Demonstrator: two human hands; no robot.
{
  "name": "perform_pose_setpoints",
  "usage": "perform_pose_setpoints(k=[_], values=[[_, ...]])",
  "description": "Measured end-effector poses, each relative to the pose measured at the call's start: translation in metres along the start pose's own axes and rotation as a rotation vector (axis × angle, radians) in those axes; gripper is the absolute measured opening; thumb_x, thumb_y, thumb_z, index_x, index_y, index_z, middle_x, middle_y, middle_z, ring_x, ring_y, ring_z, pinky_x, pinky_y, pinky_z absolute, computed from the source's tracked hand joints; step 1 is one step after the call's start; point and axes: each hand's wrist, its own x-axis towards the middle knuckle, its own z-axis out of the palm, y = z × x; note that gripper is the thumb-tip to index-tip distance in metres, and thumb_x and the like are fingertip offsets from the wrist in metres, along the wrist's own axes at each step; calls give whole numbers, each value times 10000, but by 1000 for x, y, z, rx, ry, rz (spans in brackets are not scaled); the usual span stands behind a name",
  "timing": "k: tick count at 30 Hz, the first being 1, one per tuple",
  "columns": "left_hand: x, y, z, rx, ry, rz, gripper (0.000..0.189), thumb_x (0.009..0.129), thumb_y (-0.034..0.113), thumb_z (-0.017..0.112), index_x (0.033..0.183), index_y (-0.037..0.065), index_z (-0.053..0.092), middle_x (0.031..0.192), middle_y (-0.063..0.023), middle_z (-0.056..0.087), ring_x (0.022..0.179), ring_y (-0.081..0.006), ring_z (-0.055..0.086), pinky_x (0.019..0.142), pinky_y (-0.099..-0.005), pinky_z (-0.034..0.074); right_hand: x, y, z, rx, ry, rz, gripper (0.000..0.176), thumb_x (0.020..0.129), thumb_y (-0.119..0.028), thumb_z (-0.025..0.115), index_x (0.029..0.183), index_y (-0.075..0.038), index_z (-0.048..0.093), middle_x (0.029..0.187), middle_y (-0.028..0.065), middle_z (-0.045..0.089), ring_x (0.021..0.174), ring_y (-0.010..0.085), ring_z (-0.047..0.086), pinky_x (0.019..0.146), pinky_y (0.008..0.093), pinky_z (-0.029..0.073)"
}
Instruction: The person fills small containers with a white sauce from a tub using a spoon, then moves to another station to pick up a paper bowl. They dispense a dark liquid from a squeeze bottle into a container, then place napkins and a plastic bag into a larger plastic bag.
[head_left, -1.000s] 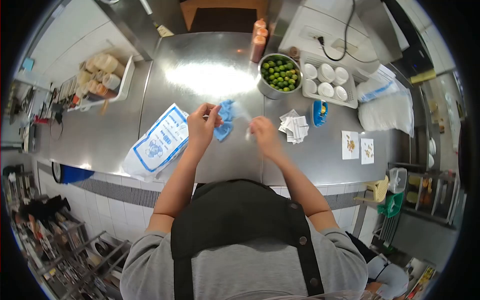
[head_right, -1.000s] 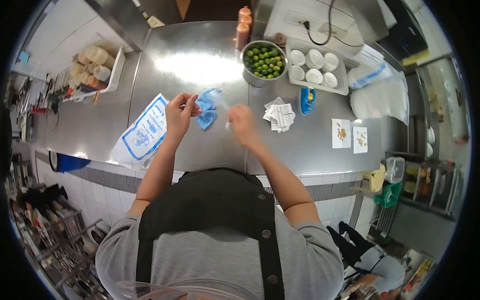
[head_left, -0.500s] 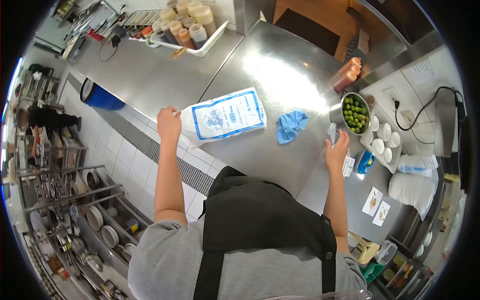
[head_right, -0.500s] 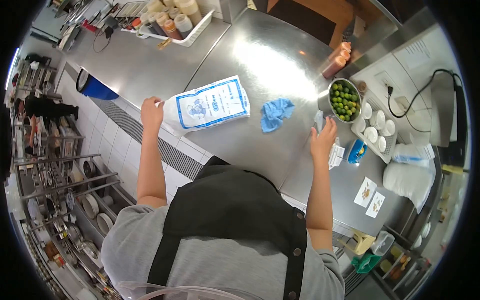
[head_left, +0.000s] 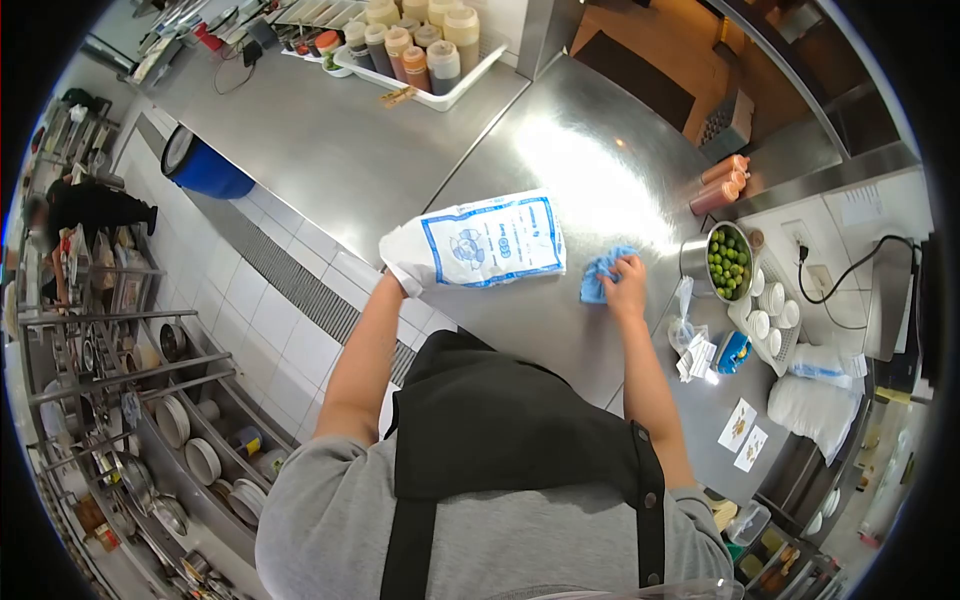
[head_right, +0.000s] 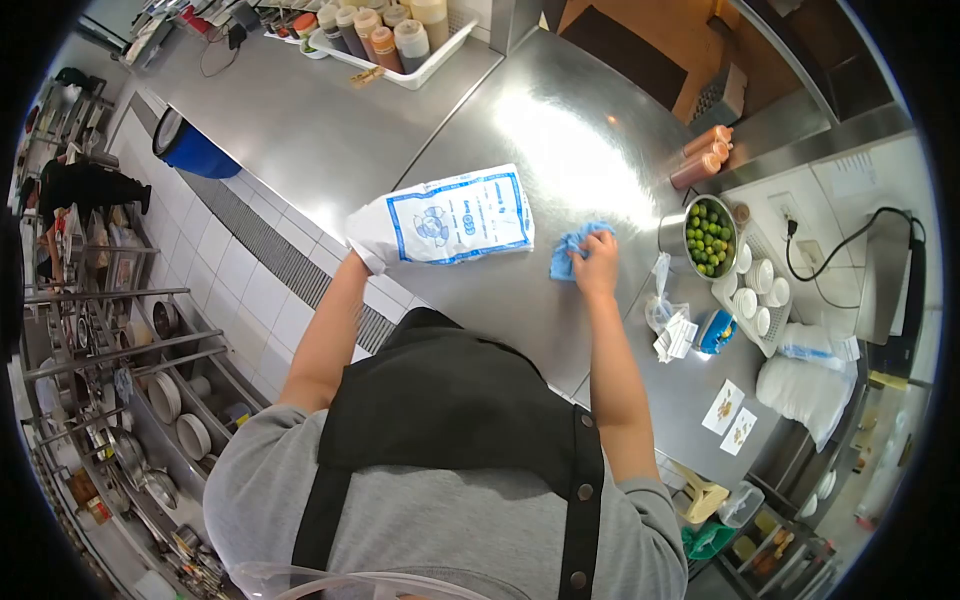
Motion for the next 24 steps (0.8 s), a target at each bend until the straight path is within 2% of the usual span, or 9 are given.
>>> perform_pose_setpoints(k=[4,6,9,12,15,16,19,20,24], values=[[21,-10,20,-16,-20,-17,408,968,203,657,1326,16,599,1206,-75,706,1007,-208,707,827,-401,584,11,-18,-51,-113,-723,382,477,582,-313,965,670,25,639,841,199,674,809,332,662,741,411,530],[25,-12,24,-8,-31,-17,403,964,202,660,1317,18,603,1197,-72,705,1000,-205,704,822,-397,582,22,-57,-72,-278,-910,393,465,694,-360,928,720,43,699,853,212,711,844,312,696,764,426,536],[30,-14,32,16,-51,-21,394,959,202,665,1303,19,609,1184,-68,704,989,-201,701,815,-392,578,26,-70,-50,-92,-560,289,529,775,-394,881,1034,47,745,1033,228,720,993,321,695,868,419,534],[36,-19,43,39,-65,-27,386,953,202,670,1289,21,614,1170,-64,703,979,-197,697,808,-387,573,31,-69,13,240,-183,40,743,834,-424,838,1355,50,601,1241,245,664,1161,329,644,977,418,502],[40,-25,53,62,-83,-32,377,948,202,675,1275,23,620,1157,-61,702,969,-193,693,801,-382,569,25,-81,66,342,-135,232,859,855,-454,815,1463,51,480,1345,268,590,1262,341,580,1050,411,463],[42,-27,54,70,-87,-30,375,946,202,677,1271,24,622,1152,-59,701,965,-192,692,798,-380,568,25,-93,62,303,-72,273,865,868,-466,801,1467,65,475,1248,255,645,1183,305,627,999,391,484],[40,-31,58,91,-90,-31,366,941,202,682,1257,25,628,1139,-55,700,955,-188,688,791,-375,564,26,-109,34,459,-236,614,844,848,-473,815,1402,98,531,1157,223,694,1097,302,666,952,390,501],[40,-31,60,102,-93,-34,363,939,202,684,1252,26,629,1134,-54,700,951,-187,687,789,-373,562,21,-101,36,509,-259,617,734,849,-461,820,1300,79,611,1052,149,718,944,210,668,855,341,507],[36,-37,59,138,-99,-41,352,932,202,691,1234,28,637,1116,-49,698,937,-182,682,779,-366,557,-10,-113,27,655,-107,597,520,847,-419,831,1135,-10,686,918,67,677,883,180,650,830,337,506]])
